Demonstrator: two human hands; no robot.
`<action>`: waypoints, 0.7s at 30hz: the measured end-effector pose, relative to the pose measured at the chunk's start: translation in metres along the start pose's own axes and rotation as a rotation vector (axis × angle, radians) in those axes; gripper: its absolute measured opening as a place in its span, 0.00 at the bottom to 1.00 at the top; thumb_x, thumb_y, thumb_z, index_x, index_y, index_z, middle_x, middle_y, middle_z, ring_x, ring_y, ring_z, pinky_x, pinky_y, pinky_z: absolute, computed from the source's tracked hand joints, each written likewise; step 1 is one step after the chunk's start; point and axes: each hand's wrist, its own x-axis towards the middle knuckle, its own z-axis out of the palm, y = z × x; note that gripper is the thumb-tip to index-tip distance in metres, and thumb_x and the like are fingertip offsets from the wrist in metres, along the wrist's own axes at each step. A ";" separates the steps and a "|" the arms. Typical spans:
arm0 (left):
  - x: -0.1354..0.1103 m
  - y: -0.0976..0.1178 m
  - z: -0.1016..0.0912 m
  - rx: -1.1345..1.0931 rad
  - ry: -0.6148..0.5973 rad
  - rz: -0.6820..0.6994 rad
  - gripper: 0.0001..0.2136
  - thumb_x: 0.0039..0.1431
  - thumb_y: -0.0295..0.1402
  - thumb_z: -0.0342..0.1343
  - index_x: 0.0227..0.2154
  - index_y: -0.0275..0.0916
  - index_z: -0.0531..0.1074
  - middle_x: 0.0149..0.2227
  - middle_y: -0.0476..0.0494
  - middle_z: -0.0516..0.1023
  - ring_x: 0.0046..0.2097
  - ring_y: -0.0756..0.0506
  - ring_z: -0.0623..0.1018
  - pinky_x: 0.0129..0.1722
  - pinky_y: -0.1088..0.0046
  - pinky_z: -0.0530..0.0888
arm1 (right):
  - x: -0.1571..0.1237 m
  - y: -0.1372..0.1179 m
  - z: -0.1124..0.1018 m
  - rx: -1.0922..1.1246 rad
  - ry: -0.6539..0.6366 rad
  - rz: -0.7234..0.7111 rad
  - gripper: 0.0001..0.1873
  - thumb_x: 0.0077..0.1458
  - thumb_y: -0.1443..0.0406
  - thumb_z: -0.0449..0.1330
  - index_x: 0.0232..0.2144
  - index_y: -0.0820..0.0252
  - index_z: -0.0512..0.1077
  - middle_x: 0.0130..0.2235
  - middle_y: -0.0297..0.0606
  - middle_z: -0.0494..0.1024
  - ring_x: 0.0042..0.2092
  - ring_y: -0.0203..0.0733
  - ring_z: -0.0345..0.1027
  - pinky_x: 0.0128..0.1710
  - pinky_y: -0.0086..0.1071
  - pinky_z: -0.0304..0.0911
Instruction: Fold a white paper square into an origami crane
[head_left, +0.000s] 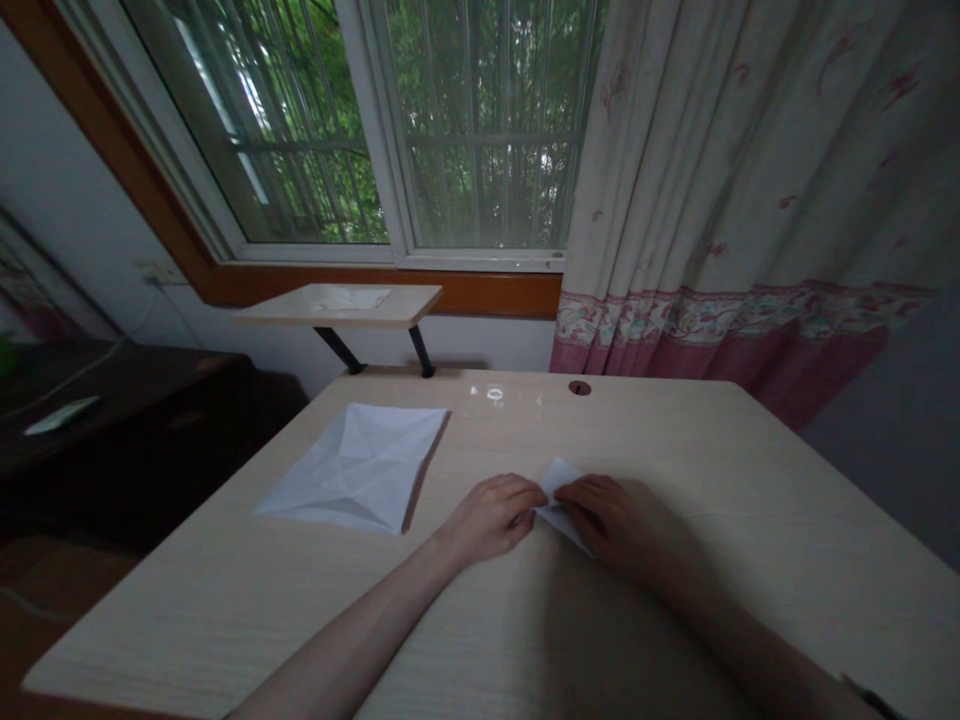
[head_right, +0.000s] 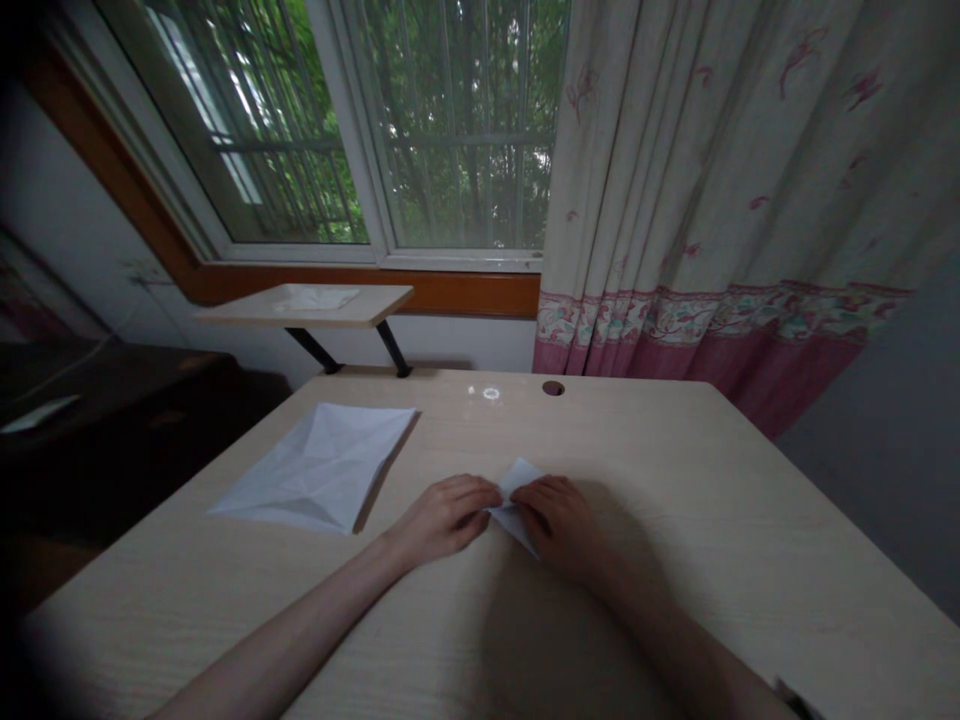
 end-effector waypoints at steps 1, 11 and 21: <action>0.000 0.000 0.000 0.014 0.015 0.014 0.12 0.62 0.24 0.51 0.46 0.39 0.73 0.46 0.45 0.80 0.48 0.45 0.78 0.51 0.68 0.74 | 0.001 -0.002 -0.002 -0.003 -0.002 -0.001 0.15 0.65 0.66 0.50 0.43 0.53 0.77 0.42 0.38 0.82 0.45 0.44 0.75 0.49 0.42 0.67; 0.000 0.000 -0.002 0.139 0.139 0.060 0.11 0.68 0.28 0.49 0.48 0.39 0.74 0.44 0.44 0.82 0.45 0.44 0.80 0.46 0.65 0.76 | -0.004 0.005 -0.007 -0.038 0.047 -0.071 0.18 0.68 0.59 0.46 0.51 0.53 0.72 0.49 0.38 0.80 0.51 0.46 0.71 0.59 0.48 0.57; 0.000 0.008 -0.003 -0.153 0.206 -0.142 0.12 0.68 0.28 0.48 0.48 0.40 0.75 0.46 0.43 0.82 0.46 0.45 0.80 0.48 0.67 0.76 | -0.008 0.001 -0.013 -0.263 0.358 -0.084 0.25 0.65 0.65 0.44 0.63 0.52 0.59 0.56 0.41 0.75 0.56 0.50 0.67 0.61 0.50 0.46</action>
